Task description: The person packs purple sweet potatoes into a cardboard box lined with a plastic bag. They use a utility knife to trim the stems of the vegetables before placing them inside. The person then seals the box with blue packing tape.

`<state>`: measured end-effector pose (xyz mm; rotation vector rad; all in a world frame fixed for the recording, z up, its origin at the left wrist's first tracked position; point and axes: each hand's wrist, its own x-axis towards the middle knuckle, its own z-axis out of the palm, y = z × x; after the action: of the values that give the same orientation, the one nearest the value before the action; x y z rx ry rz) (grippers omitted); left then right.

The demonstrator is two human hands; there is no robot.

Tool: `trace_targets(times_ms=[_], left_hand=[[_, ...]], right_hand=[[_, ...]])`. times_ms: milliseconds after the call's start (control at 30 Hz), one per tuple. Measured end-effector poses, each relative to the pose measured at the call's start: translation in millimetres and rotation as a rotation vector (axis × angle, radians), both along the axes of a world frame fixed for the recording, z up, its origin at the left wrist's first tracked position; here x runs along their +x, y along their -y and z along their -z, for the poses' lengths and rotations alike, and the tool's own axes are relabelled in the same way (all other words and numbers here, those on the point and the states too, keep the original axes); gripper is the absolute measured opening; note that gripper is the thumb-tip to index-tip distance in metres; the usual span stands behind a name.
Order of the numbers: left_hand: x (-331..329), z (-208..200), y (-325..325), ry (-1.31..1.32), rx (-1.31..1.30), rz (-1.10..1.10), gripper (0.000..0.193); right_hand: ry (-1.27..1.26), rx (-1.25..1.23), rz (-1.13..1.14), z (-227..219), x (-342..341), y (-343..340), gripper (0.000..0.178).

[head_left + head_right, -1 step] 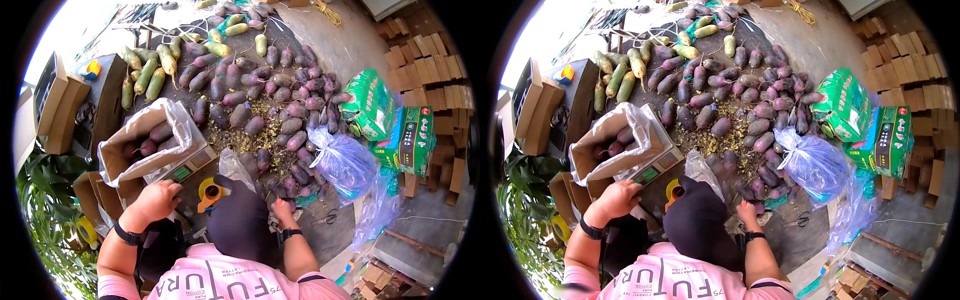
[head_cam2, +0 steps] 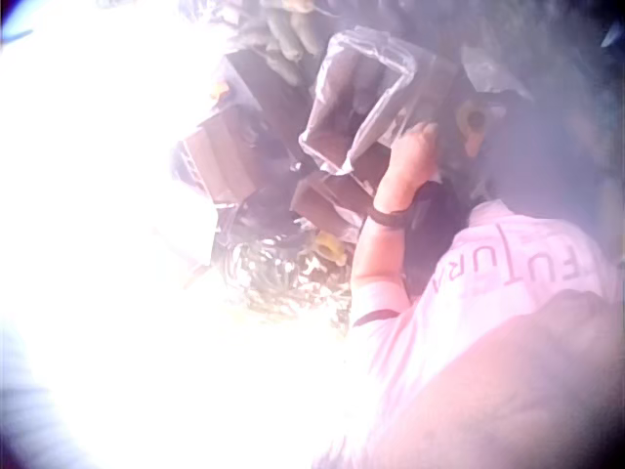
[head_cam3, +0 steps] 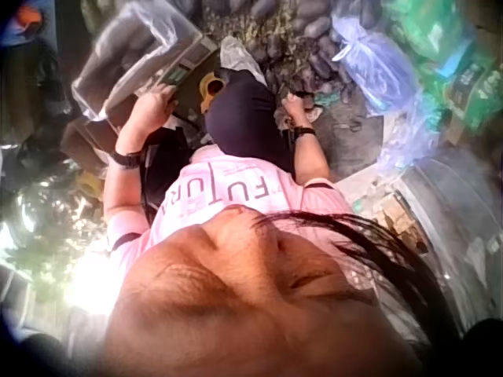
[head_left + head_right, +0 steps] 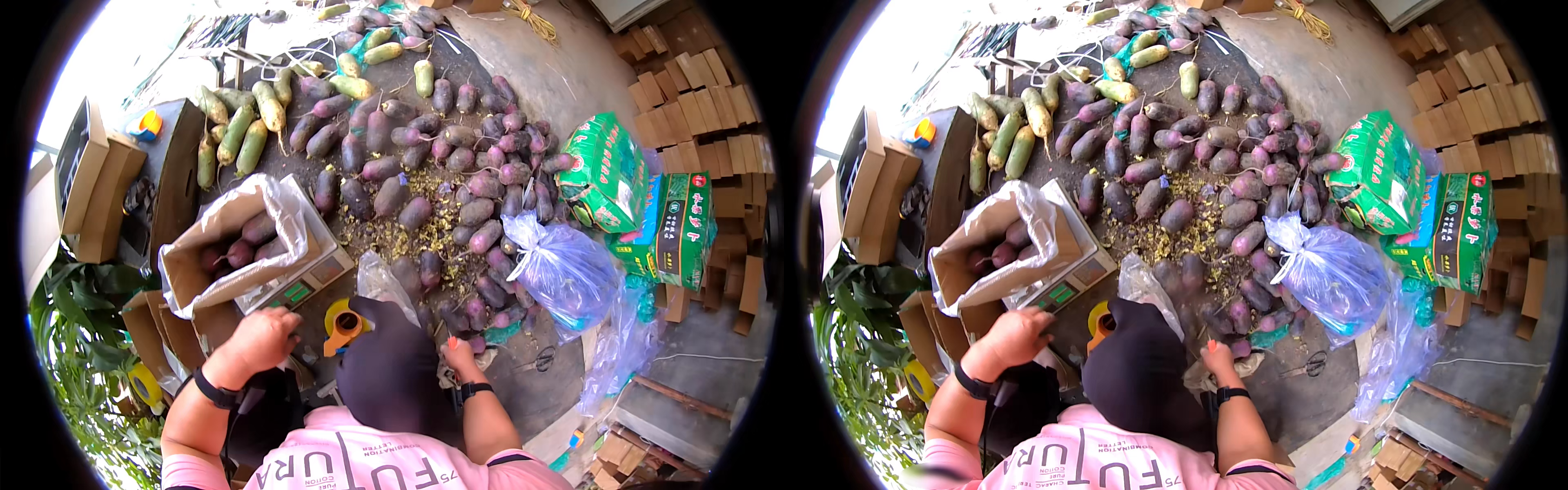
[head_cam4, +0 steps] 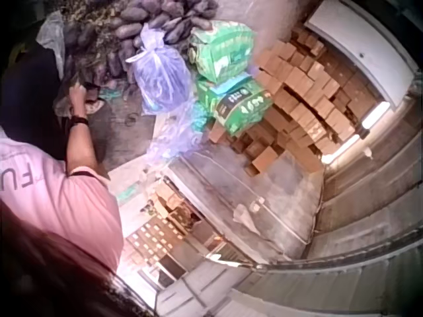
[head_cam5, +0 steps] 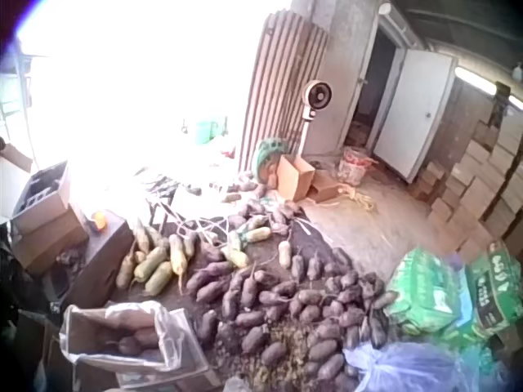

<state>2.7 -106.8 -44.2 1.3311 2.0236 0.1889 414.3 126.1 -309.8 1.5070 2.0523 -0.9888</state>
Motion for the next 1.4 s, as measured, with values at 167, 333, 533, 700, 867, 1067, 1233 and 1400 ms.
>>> trace_targets(times_ms=[167, 333, 533, 700, 867, 1067, 1233, 1400], left_hand=[[24, 78, -23, 0.009, -0.246, 0.251, 0.022], [44, 137, -68, 0.144, -0.207, 0.042, 0.03], [55, 173, -96, 0.332, 0.079, -0.173, 0.03], [48, 186, -86, 0.426, 0.0, -0.27, 0.028], [47, 203, -76, 0.446, -0.061, -0.366, 0.029], [55, 210, -79, 0.472, -0.017, -0.354, 0.028], [59, 215, -78, 0.493, 0.03, -0.357, 0.028], [56, 210, -82, 0.563, 0.008, -0.379, 0.026]], right_hand=[[-0.113, 0.029, 0.145, 12, -43, -52, 0.035], [-0.397, -0.067, 0.298, -11, -199, -144, 0.022], [-0.706, -0.051, 0.581, 22, -351, -228, 0.013], [-0.394, 0.593, 0.206, 36, -405, -275, 0.023], [-0.525, 0.653, -0.095, 9, -433, -287, 0.032], [-0.425, 0.376, -0.07, 9, -468, -280, 0.027], [-0.639, 0.479, -0.105, 9, -432, -230, 0.016], [-0.857, -0.231, 0.705, 14, -340, -191, 0.013]])
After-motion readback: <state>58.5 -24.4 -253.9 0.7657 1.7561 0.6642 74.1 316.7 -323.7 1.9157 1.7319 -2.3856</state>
